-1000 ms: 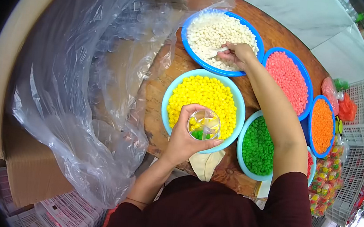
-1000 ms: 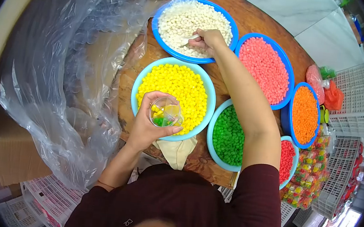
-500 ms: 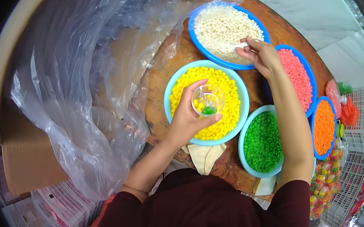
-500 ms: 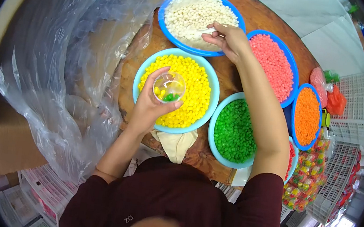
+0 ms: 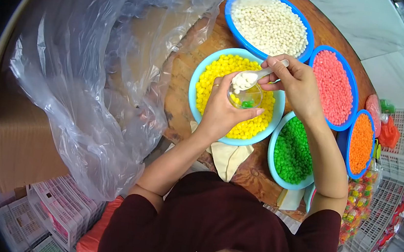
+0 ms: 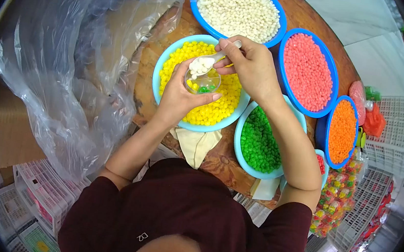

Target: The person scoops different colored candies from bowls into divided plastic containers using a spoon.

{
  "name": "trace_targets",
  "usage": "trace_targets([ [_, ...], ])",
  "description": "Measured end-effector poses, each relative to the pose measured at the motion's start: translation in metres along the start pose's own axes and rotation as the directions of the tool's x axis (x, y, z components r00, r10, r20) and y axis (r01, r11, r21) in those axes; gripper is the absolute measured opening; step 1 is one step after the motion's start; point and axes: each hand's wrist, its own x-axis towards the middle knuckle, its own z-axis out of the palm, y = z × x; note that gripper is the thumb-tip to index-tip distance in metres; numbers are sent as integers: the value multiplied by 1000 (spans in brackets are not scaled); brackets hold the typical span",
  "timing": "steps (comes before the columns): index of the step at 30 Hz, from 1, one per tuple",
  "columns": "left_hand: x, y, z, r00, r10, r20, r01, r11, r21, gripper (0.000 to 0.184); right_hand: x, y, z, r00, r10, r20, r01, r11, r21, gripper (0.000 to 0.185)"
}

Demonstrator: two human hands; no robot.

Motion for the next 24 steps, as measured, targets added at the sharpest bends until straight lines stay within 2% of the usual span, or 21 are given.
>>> trace_targets([
  [3, -2, 0, 0, 1000, -11, 7, 11, 1000, 13, 82, -9, -4, 9, 994, -97, -52, 88, 984, -152, 24],
  [6, -3, 3, -1, 1000, -11, 3, 11, 1000, 23, 82, -20, -9, 13, 970, -243, -28, 224, 930, -292, 21],
  [9, -4, 6, 0, 1000, -19, 9, 19, 1000, 16, 81, -26, -10, 14, 951, -309, -6, 287, 889, -358, 20],
  [17, -6, 0, 4, 997, 60, 54, -58, 997, -42, 80, -24, 5, -5, 995, -26, -98, 32, 997, 65, 24],
  [19, -7, 3, 5, 994, 84, 77, -78, 994, -79, 80, -23, 10, -13, 992, 77, -101, -59, 983, 173, 26],
  [22, -8, 9, 7, 989, 105, 101, -97, 992, -85, 82, -27, 17, -26, 988, 147, -39, -124, 926, 355, 28],
  [24, -11, 5, 11, 992, 51, 113, -29, 982, -186, 83, -28, 19, -34, 983, 183, -5, -161, 880, 447, 28],
])
